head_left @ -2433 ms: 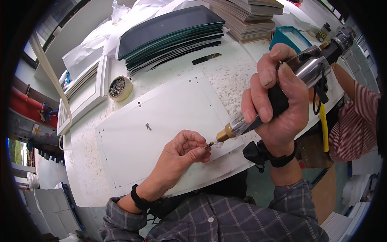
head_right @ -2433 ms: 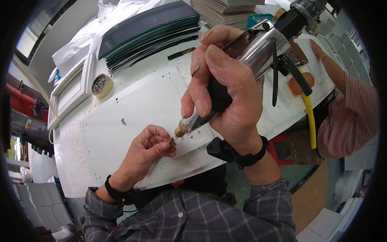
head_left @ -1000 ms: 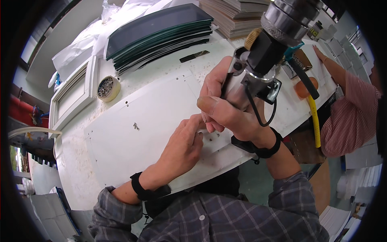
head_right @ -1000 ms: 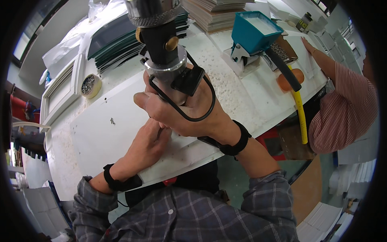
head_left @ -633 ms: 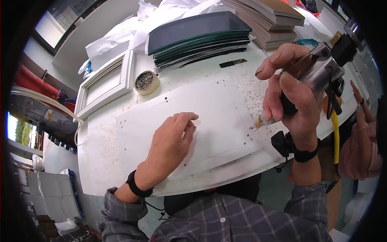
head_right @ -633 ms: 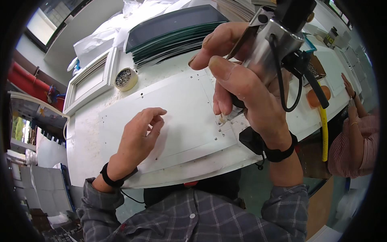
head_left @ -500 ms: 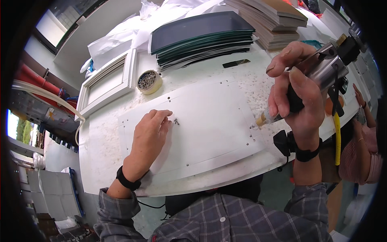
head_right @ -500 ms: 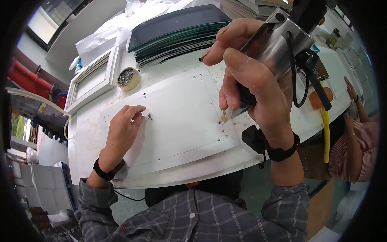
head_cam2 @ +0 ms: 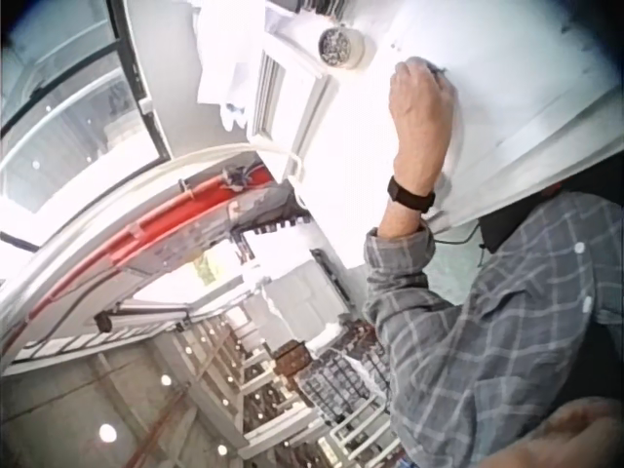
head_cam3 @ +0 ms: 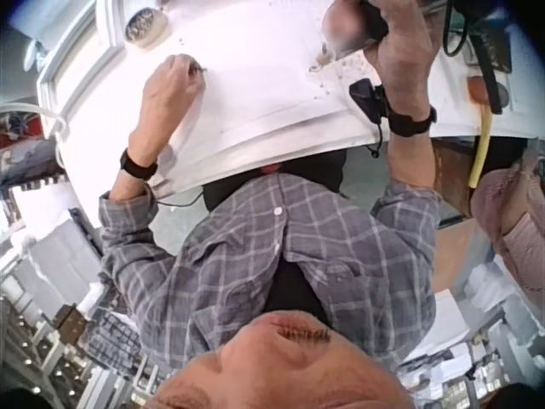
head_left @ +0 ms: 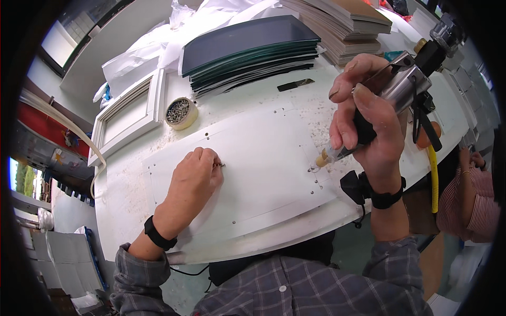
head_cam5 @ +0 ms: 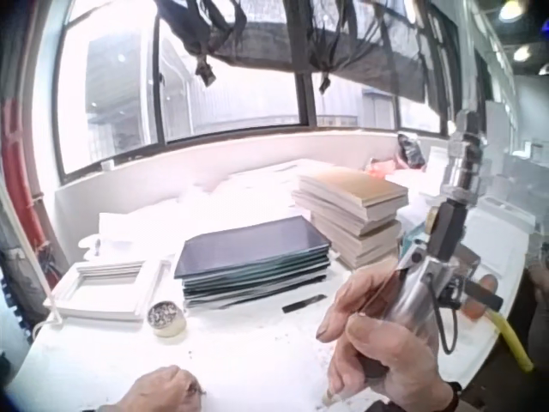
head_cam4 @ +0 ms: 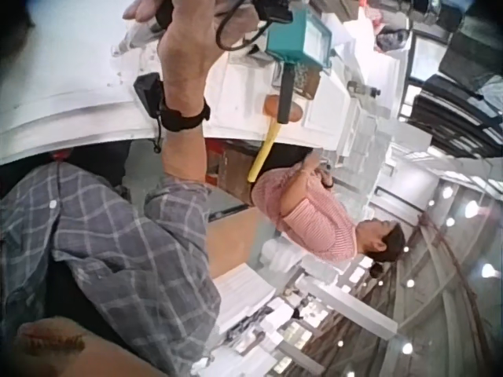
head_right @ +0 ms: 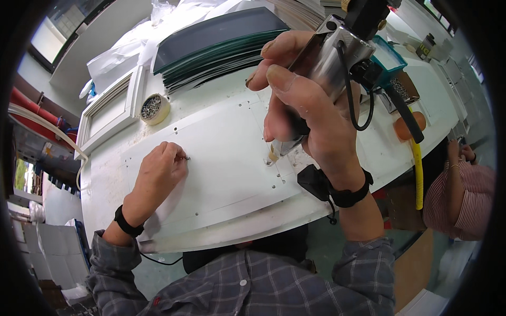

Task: The person places a dark rectangular panel into a white frame, then covers it with a white backing board. They use a pneumatic screwdriver to drive screws into the frame corners, securing the assembly. The person handles the tools and components with both hands, working at a white table in a workshop.

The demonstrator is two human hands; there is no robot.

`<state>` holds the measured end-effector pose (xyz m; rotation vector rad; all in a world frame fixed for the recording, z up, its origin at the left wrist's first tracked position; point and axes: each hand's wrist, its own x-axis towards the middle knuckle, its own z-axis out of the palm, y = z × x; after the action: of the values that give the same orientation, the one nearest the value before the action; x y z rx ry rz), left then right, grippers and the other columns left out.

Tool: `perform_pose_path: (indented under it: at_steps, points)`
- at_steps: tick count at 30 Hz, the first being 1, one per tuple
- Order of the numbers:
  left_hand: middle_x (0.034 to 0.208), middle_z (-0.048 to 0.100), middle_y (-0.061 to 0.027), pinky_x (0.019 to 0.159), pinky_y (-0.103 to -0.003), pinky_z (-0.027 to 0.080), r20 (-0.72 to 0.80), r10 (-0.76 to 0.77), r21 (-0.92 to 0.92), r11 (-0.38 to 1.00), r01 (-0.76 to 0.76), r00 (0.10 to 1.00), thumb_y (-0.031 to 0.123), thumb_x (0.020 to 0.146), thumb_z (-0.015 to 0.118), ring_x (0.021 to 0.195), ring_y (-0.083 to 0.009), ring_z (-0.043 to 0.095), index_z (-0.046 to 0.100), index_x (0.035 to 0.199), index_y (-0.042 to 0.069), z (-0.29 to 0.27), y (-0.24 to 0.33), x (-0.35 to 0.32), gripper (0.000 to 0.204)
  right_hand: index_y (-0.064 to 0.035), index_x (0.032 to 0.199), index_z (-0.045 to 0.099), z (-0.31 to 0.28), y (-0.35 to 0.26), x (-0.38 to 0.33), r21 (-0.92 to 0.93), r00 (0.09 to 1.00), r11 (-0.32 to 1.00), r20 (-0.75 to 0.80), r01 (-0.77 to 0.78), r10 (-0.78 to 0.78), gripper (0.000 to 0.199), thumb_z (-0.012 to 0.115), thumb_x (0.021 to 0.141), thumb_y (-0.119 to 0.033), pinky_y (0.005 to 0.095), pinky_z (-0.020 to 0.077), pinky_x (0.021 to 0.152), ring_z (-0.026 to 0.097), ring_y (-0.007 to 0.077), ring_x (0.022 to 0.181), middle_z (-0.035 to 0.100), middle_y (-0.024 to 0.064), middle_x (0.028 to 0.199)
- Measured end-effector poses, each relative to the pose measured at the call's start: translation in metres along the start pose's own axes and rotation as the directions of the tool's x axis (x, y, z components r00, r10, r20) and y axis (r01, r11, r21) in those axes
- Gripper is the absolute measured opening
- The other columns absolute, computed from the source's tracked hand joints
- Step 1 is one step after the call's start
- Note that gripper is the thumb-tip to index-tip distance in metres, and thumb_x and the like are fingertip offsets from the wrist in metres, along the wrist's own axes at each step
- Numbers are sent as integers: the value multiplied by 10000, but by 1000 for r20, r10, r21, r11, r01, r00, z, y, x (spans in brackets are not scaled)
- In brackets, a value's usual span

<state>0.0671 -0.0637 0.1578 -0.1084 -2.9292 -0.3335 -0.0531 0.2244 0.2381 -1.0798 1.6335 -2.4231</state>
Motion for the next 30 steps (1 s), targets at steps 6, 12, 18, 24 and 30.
perform_pose_path:
  at_steps: [6,12,18,24,30]
  points:
    - [908,662,-144,772,-390,557,-19,55,71,996,-53,998,-6,857,692,835,-315,665,577,957,9,-2,4,1,153,49,1250,464,-7,4,1,19,1000,1000,-8,-7,7,347,559,998,-171,279,527,440,510,83,448,644,132,994]
    - [886,694,-80,769,-300,567,76,-53,-522,848,85,996,-29,903,726,802,-161,685,570,977,8,-10,32,5,176,2,1281,480,-8,9,4,91,998,995,-62,27,-21,326,539,1018,-182,274,512,436,490,74,443,630,91,974]
    - [988,696,-40,867,-270,559,348,-41,-897,275,345,937,92,1006,701,920,-105,669,591,1066,28,10,57,12,141,-26,1293,484,-3,17,7,298,991,949,-108,107,-78,279,456,1074,-196,268,492,435,459,64,463,580,50,969]
    - [1067,663,-35,962,-282,554,416,51,-909,1,416,908,69,1018,672,1014,-105,655,564,1139,37,28,55,13,165,-34,1286,487,-2,25,8,365,981,924,-192,109,-40,269,438,1085,-206,264,488,438,451,61,474,568,35,966]
    - [1113,633,-31,988,-304,565,438,70,-893,-74,443,896,41,1015,662,1051,-114,646,550,1187,48,33,53,16,205,-36,1282,485,-6,29,9,362,986,926,-160,103,-47,264,442,1083,-206,265,493,440,454,62,477,569,31,960]
